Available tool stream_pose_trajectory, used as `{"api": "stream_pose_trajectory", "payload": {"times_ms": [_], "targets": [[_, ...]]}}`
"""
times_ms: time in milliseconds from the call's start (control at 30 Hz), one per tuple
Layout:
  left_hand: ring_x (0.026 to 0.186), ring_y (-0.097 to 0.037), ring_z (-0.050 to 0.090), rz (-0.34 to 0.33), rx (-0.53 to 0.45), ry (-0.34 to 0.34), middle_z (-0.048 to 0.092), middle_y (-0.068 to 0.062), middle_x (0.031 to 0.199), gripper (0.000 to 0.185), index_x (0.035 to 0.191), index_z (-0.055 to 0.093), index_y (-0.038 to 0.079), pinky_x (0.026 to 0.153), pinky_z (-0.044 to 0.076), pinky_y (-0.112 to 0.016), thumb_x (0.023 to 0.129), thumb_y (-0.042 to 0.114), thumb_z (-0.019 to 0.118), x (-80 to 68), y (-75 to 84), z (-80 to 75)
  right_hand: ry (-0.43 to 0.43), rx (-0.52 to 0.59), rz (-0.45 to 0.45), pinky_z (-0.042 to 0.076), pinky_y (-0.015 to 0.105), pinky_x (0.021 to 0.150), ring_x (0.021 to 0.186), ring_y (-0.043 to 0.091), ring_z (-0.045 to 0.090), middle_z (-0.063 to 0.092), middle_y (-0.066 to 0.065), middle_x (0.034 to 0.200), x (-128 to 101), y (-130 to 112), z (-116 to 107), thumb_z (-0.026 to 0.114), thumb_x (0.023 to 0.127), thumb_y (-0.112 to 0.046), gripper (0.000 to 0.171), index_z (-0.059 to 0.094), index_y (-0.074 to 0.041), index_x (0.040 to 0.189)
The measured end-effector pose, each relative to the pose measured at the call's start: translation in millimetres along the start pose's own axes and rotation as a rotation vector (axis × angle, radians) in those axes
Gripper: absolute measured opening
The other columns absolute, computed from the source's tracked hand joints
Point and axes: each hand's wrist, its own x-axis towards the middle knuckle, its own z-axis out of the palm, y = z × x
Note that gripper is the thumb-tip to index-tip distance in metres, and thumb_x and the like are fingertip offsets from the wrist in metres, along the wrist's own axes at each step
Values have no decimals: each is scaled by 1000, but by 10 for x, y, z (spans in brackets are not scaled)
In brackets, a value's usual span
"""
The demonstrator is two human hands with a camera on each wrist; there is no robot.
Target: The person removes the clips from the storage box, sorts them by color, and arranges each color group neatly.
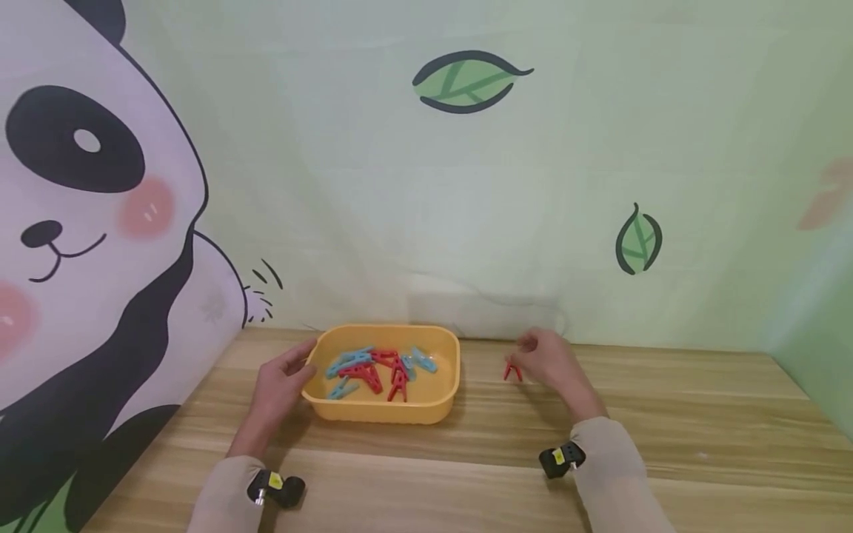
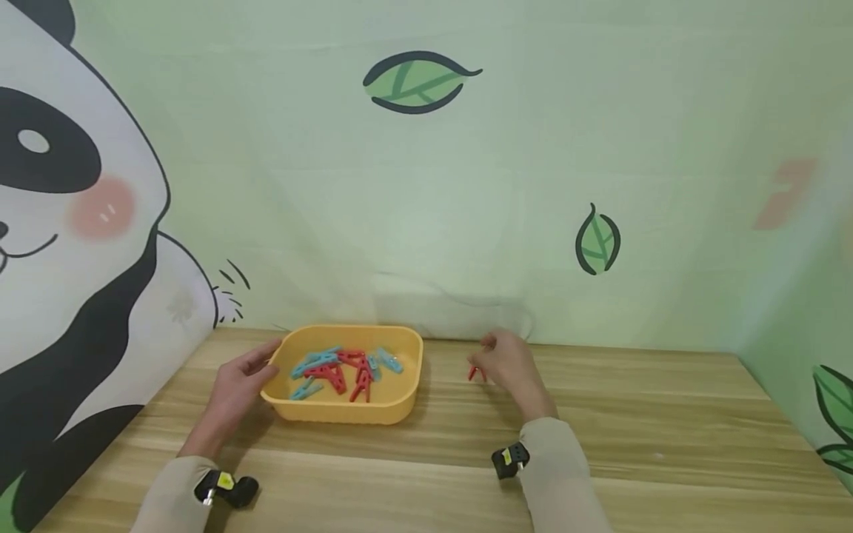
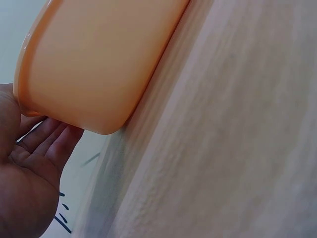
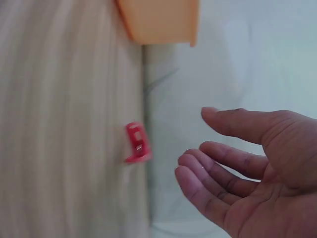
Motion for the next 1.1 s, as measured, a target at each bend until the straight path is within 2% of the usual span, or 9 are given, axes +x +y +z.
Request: {"api": "stream_pose_trajectory", "payload": {"times_ms": [267, 433, 467, 567, 833, 967, 1100], "targets": [[137, -37, 57, 15, 1, 12, 53, -20, 155, 51, 154, 52, -1, 93, 53, -15, 104, 5, 60, 1, 6, 25, 32, 48, -120, 59, 49, 94, 106, 34, 70, 75, 17, 110, -61, -331, -35, 77, 97, -13, 31, 69, 6, 120], [139, -37, 56, 14, 2, 16, 52, -20, 156, 50, 154, 52, -1, 96, 53, -18, 105, 5, 60, -9, 6, 12, 13, 73, -183, 60, 45, 93, 105, 31, 71, 75, 15, 110, -33, -545, 0, 77, 98, -16, 30, 71, 4, 120], [139, -37, 55, 12, 5, 15, 52, -20, 156, 50, 154, 52, 0, 97, 53, -19, 105, 5, 60, -11, 3, 6, 5, 77, -188, 61, 45, 88, 105, 31, 71, 75, 14, 111, -27, -590, 12, 78, 98, -16, 30, 71, 3, 120], [139, -37, 55, 8, 9, 17, 51, -20, 157, 50, 154, 52, 0, 99, 53, -20, 105, 5, 60, -17, -3, -3, -24, 71, -212, 62, 42, 86, 105, 29, 71, 75, 13, 111, -12, -712, 58, 78, 98, -17, 30, 71, 2, 120], [140, -37, 55, 11, 9, 13, 51, -20, 157, 50, 154, 52, -1, 98, 53, -20, 105, 5, 60, -19, -16, 8, -115, 52, -235, 61, 39, 91, 104, 26, 70, 73, 10, 109, 3, -958, 229, 80, 97, -16, 31, 71, 2, 120], [141, -37, 54, 8, 8, 14, 51, -20, 157, 50, 154, 52, 0, 102, 52, -24, 105, 6, 60, -11, -16, 18, -147, 51, -225, 60, 38, 92, 103, 25, 69, 73, 9, 108, 13, -1012, 343, 81, 96, -15, 30, 71, 1, 119], [140, -37, 54, 14, 0, 15, 52, -20, 156, 50, 154, 52, 0, 100, 52, -23, 105, 5, 60, 5, -18, 28, -174, 48, -233, 60, 37, 92, 101, 23, 69, 73, 8, 106, 39, -1034, 483, 82, 94, -13, 27, 72, 1, 115]]}}
